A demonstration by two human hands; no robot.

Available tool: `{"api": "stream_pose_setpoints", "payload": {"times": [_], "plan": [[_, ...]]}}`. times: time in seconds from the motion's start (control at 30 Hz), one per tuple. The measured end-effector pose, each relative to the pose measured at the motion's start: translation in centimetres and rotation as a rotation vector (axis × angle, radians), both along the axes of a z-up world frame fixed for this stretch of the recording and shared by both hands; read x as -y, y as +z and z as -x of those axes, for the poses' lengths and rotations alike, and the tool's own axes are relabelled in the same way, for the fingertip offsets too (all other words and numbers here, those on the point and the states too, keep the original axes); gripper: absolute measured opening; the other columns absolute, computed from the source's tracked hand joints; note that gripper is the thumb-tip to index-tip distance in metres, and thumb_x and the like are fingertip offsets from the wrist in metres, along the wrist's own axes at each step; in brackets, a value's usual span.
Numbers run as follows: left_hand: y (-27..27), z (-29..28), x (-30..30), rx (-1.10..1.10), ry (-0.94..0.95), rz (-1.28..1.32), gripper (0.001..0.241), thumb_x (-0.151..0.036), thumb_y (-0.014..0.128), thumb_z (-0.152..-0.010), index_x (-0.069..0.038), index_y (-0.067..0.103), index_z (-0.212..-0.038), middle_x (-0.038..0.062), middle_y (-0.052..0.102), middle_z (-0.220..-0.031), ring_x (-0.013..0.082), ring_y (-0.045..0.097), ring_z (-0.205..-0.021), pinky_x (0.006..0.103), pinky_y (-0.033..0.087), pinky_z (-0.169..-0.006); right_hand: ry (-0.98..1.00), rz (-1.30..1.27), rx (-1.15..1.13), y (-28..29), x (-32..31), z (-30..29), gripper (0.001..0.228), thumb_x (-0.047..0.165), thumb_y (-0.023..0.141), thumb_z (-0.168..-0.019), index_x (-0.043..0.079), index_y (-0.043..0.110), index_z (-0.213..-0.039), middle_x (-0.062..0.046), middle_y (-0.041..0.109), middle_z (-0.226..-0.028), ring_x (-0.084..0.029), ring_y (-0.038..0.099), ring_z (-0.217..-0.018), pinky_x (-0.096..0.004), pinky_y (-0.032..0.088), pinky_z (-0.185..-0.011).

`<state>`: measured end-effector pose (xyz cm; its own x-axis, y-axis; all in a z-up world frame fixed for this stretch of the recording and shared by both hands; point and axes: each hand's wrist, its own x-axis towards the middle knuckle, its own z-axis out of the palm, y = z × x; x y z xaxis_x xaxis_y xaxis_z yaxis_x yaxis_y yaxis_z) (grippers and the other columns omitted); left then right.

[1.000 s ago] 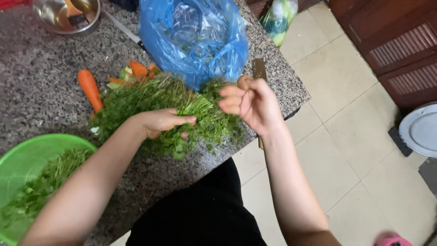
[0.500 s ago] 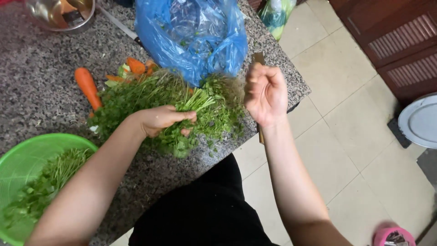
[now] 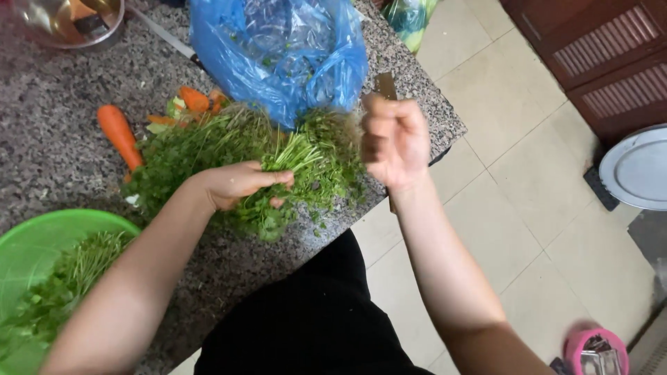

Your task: Trimming the roots and stems of fresh cilantro bunches on a countertop.

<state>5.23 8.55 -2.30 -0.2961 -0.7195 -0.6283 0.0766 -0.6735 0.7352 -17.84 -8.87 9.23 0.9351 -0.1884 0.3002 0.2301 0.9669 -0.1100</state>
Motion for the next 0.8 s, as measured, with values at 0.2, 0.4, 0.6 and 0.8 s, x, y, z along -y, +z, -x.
{"api": "stream_pose_setpoints", "payload": {"times": [0.2,0.4,0.6,0.8], "plan": [[2.0,0.8,0.3,0.098,-0.035,-0.046,0.046,-0.054,0.063,-0.093,-0.012,0.073,-0.110,0.010,0.071,-0.099,0.0119,0.053,-0.113,0.0510,0.024,-0.116,-0.276,0.608,-0.818,-0.7,-0.3,-0.8,0.022,0.018,0.042,-0.103,0.004,0.051,-0.088,-0.033,0.067,-0.129,-0.041,0.072,-0.109,-0.048,0.058,-0.099],[-0.1,-0.1,0.6,0.052,-0.032,-0.017,0.057,-0.060,0.069,-0.091,-0.009,0.073,-0.116,0.010,0.060,-0.119,0.0380,0.042,-0.128,0.0621,0.018,-0.119,-0.236,0.124,-0.303,-1.0,0.2,0.8,0.028,0.018,0.040,-0.110,0.003,0.060,-0.098,-0.022,0.070,-0.129,-0.029,0.072,-0.104,-0.035,0.059,-0.091],[0.8,0.5,0.3,0.145,-0.046,-0.013,0.056,-0.061,0.066,-0.085,-0.011,0.075,-0.107,0.023,0.063,-0.133,0.0331,0.036,-0.148,0.0558,0.020,-0.120,-0.482,1.529,-1.219,-7.4,-1.0,-0.1,0.019,0.018,0.055,-0.107,0.003,0.060,-0.095,-0.033,0.066,-0.105,-0.023,0.064,-0.081,-0.043,0.054,-0.082],[0.4,0.0,-0.1,0.114,-0.019,0.002,0.056,-0.060,0.066,-0.085,-0.009,0.074,-0.107,0.020,0.062,-0.137,0.0309,0.036,-0.143,0.0529,0.016,-0.119,-0.430,0.721,-0.816,0.4,-1.3,-0.2,0.018,0.013,0.042,-0.104,0.008,0.055,-0.092,-0.029,0.067,-0.132,-0.036,0.072,-0.110,-0.048,0.060,-0.100]]}}
